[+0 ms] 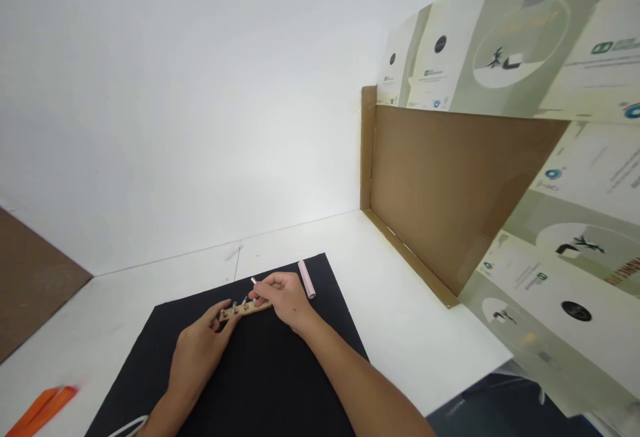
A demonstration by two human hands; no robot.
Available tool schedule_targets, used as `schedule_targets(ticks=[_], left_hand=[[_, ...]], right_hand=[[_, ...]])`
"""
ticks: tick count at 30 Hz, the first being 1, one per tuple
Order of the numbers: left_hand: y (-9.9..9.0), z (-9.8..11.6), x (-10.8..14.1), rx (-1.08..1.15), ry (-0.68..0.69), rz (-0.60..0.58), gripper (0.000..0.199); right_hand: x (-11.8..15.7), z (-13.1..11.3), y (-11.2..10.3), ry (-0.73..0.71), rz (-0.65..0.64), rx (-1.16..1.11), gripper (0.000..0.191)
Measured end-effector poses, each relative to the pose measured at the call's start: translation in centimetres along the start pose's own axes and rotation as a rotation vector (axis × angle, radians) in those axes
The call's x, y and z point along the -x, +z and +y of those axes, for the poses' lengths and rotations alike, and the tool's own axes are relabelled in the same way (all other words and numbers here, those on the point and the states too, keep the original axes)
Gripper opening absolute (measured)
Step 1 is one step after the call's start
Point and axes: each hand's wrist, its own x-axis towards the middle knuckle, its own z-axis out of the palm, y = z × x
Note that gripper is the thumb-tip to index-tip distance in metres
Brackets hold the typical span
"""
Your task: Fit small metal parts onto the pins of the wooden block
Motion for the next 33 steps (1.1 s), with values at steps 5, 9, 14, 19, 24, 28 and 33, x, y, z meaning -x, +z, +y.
schedule_targets(ticks=[5,9,14,19,24,28,33], left_hand=[[-0.5,1.5,1.6,-0.078,0.051,0.016,0.031],[0.4,2.4,3.0,-0.147,0.112,-0.029,0.030],[1.8,2.4,3.6,-0.240,0.101,-0.181,0.050],[2.3,2.7,3.4,-0.275,0.123,-0.157,0.061],[2.4,3.1,2.9,-0.304,0.133,-0.144,0.062],[2.5,2.8,2.6,-0.282,0.151,-0.145,0.060],[2.2,2.3,2.3,-0.187,0.122,-0.183,0.054]], right_hand=[[-0.4,0.7,-0.3,-0.007,0.037,-0.012,0.031],[-0.9,1.3,-0.7,-0.020,0.139,-0.010,0.030],[-1.3,1.3,-1.1,-0.054,0.228,0.020,0.029],[-1.2,1.5,-1.0,-0.049,0.207,0.022,0.029],[-1.1,2.2,-0.5,0.043,0.304,-0.045,0.030],[-1.0,2.3,-0.1,0.206,0.355,-0.138,0.029],[-0.9,2.3,0.0,0.293,0.366,-0.247,0.029]])
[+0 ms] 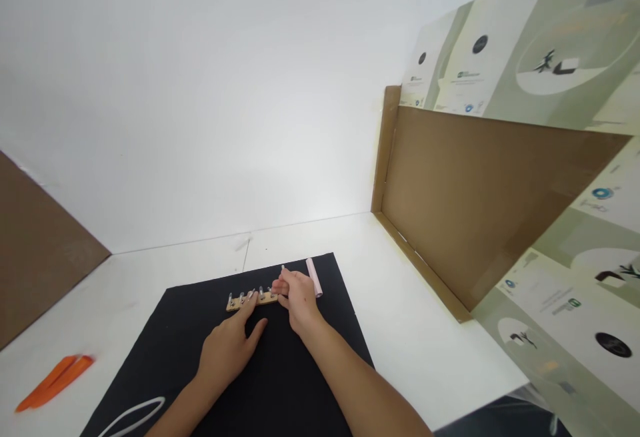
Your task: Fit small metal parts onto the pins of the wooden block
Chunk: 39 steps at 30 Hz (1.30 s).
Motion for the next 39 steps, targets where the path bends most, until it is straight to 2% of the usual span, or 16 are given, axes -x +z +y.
schedule_targets(ticks=[10,15,22,26,29,32,36,39], left_hand=[[-0.5,-0.4,-0.2,0.113,-0.018,-0.039,0.052],[-0.5,-0.7,0.0,0.164,0.047,0.035,0.045],[-0.7,-1.2,0.1,0.192,0.051,0.155,0.029],[-0.3,-1.7,0.1,0.383,0.126,0.207,0.022],[-0.1,-1.8,0.1,0.578,0.161,0.180,0.022],[-0.4,-1.4,0.2,0.764,0.162,0.170,0.017],[-1.2,-0.4,0.2,1.139,0.089,0.170,0.018],[-1.7,0.0,0.0,1.291,-0.024,0.161,0.026]], right_hand=[[-0.4,0.4,-0.3,0.018,-0.030,-0.064,0.031],[-0.3,0.4,-0.2,-0.014,-0.029,-0.046,0.028],[-0.3,0.0,-0.3,-0.073,0.003,0.018,0.026],[-0.7,0.1,-0.6,-0.145,-0.024,0.079,0.028],[-0.8,0.0,-0.8,-0.305,-0.080,0.253,0.026],[-0.3,-0.4,-0.8,-0.471,-0.197,0.430,0.024],[0.8,-0.9,-0.6,-0.480,-0.372,0.433,0.025],[1.4,-0.8,-0.3,-0.450,-0.458,0.398,0.026]])
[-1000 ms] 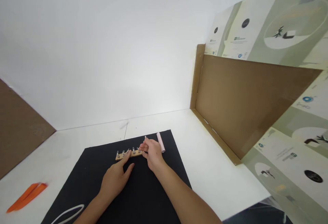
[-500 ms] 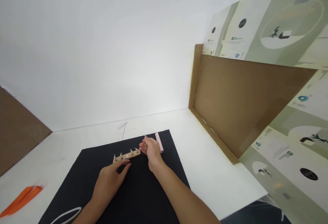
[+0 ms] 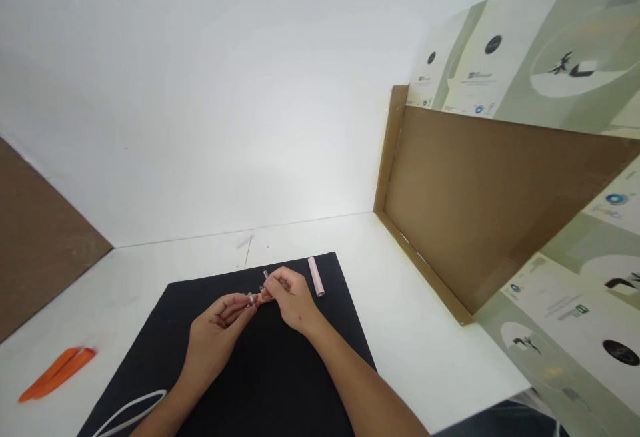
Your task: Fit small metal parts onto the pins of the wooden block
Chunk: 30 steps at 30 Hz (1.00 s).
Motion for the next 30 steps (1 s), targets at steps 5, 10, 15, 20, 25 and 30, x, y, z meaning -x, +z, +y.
schedule_targets(ticks=[5,10,15,20,25,30], left_hand=[[-0.3,0.5,-0.2,0.054,-0.072,0.041,0.029],[-0.2,0.9,-0.1,0.022,-0.023,-0.013,0.027],[-0.1,1.3,-0.1,-0.063,0.058,-0.038,0.025],[-0.3,1.2,-0.1,-0.145,0.102,-0.036,0.024],[-0.4,1.0,-0.2,-0.130,0.076,-0.028,0.024],[-0.3,1.0,-0.2,-0.140,0.078,-0.016,0.023]], right_hand=[[0.1,0.2,0.2,0.001,-0.064,-0.026,0.025],[0.3,-0.3,0.2,-0.002,-0.096,0.035,0.024],[0.6,-1.0,0.1,0.004,-0.181,0.159,0.028],[0.9,-1.3,0.2,0.001,-0.244,0.271,0.026],[0.7,-0.8,0.3,0.023,-0.151,0.270,0.025],[0.6,-0.7,0.4,0.012,-0.144,0.260,0.022]])
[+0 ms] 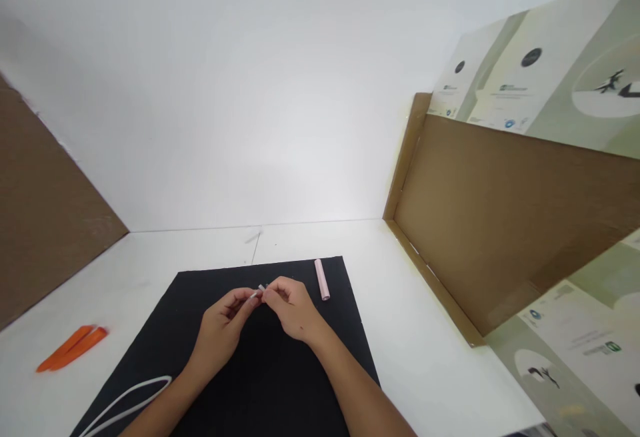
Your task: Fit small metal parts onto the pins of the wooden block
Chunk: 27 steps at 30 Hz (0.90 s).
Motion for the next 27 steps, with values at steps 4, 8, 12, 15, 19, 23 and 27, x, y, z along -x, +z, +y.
schedule_targets(ticks=[4,8,12,15,19,23,27], left_hand=[[-0.05,-0.10,-0.05,-0.010,0.019,0.030,0.023],[-0.12,-0.23,-0.08,-0.007,0.029,0.044,0.023],[-0.06,-0.17,0.04,0.000,0.015,0.024,0.023],[0.02,-0.06,0.13,0.001,0.008,0.010,0.023],[0.07,-0.04,0.11,-0.011,0.008,0.013,0.024],[0.02,-0.22,-0.01,-0.007,0.009,0.027,0.024],[-0.03,-0.45,-0.09,0.003,0.009,0.059,0.026]], right_hand=[[0.25,-0.32,-0.01,-0.092,-0.078,0.065,0.020],[0.35,-0.51,-0.01,-0.101,-0.099,0.080,0.019],[0.15,-0.16,0.12,-0.047,-0.032,0.046,0.022],[-0.01,0.10,0.23,0.012,0.018,-0.030,0.025],[-0.02,-0.04,0.20,0.023,0.011,-0.057,0.025],[0.14,-0.44,0.08,-0.032,-0.047,-0.019,0.023],[0.28,-0.65,-0.05,-0.055,-0.122,-0.066,0.019]])
